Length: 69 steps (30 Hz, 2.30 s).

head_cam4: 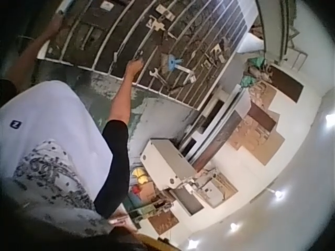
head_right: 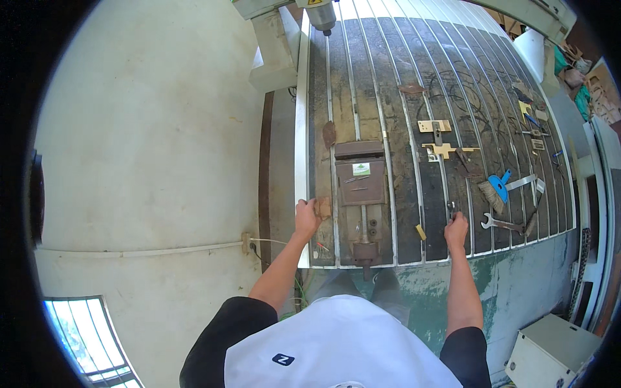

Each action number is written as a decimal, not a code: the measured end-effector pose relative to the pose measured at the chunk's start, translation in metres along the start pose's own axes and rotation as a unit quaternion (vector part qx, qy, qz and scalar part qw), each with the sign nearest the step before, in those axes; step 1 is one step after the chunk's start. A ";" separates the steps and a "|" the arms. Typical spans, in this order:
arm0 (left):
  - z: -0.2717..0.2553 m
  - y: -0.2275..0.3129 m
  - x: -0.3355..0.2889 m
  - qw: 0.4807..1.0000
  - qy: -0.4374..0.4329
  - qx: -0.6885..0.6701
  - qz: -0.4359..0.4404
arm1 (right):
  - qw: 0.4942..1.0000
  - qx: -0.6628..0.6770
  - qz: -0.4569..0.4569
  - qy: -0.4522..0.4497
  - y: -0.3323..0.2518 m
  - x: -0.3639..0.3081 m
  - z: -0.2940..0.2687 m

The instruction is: Operates a CNC machine pendant controller, cleans the machine bed with a vacuum, and measures a material sample with a caliper.

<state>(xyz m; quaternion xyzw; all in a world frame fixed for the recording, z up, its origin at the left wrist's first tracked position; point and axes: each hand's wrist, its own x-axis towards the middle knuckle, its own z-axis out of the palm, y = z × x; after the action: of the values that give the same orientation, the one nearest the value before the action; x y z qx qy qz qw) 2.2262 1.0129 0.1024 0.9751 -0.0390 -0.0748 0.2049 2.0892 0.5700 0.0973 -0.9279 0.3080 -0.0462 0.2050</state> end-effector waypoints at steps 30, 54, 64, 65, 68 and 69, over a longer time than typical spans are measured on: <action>-0.029 -0.002 -0.022 0.811 -0.150 -0.556 -0.104 | 0.883 0.440 0.146 -0.066 -0.219 -0.117 0.016; 0.007 0.246 -0.042 0.765 -0.152 -0.603 -0.169 | 0.993 -0.100 -0.009 0.068 0.120 0.154 -0.062; -0.006 0.234 -0.037 0.759 -0.012 -0.603 -0.245 | 0.993 0.033 0.098 0.054 0.107 0.183 -0.082; -0.007 0.232 -0.038 0.755 0.002 -0.606 -0.248 | 0.970 0.146 0.194 0.003 0.099 0.187 -0.092; -0.019 0.232 -0.040 0.755 0.036 -0.601 -0.258 | 0.941 0.310 0.137 0.018 0.043 0.194 -0.101; -0.021 0.230 -0.042 0.753 0.040 -0.603 -0.259 | 0.893 0.436 0.109 0.015 0.021 0.199 -0.104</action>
<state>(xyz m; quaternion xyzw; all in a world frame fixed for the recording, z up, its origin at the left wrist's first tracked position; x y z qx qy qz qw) 2.1773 0.8153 0.2198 0.6239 0.2764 -0.0944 0.7249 2.2159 0.4010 0.1750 -0.7055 0.3590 -0.1670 0.5878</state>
